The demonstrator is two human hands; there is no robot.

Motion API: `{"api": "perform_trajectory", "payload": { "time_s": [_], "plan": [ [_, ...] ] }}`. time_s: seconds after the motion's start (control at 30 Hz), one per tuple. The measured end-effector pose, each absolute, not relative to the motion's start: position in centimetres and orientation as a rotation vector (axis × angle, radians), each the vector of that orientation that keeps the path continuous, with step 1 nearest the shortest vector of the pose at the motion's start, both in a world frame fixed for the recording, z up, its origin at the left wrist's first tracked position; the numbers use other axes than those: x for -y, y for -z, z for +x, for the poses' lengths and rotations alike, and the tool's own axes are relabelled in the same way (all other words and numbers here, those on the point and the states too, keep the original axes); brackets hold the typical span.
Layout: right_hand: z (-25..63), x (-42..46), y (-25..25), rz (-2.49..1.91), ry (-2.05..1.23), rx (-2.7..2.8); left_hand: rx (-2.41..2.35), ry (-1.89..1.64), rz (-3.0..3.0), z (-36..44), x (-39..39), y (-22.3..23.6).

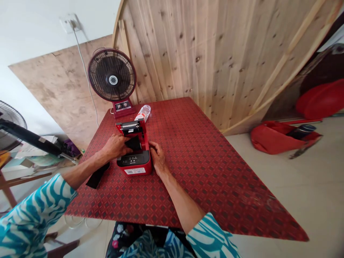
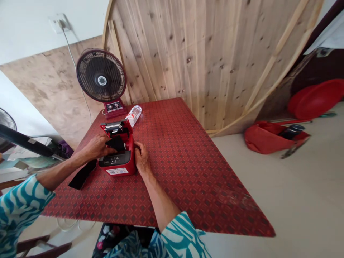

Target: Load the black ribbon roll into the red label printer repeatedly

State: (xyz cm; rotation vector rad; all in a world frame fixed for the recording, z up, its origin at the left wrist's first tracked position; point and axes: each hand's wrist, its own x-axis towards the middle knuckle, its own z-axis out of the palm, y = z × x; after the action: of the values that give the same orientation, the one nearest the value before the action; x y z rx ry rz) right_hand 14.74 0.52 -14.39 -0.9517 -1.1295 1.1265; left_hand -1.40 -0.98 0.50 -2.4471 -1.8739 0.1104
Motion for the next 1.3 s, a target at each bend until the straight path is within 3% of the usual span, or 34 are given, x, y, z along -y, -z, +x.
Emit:
{"api": "perform_trajectory", "payload": {
  "time_s": [0.3,0.63,0.77,1.0,1.3],
  "plan": [
    [14.9,-0.5,14.4,-0.956,-1.136,1.152,1.879,-0.307,-2.531,-0.7,-1.8,0.6],
    [14.9,-0.6,14.5,-0.939,-1.154,1.134,2.023,0.543,-2.604,-2.0,1.4,-0.7],
    [14.9,-0.8,14.9,-0.939,-1.163,1.121,1.981,0.707,-2.564,-1.6,3.0,-0.6],
    [14.8,-0.8,14.8,-0.919,-1.149,1.105,1.336,0.702,-2.638,-1.2,7.0,1.0],
    [14.9,-1.0,15.0,-0.903,-1.153,1.100,1.186,0.558,-2.428,-0.7,9.8,2.6]
  ]
}}
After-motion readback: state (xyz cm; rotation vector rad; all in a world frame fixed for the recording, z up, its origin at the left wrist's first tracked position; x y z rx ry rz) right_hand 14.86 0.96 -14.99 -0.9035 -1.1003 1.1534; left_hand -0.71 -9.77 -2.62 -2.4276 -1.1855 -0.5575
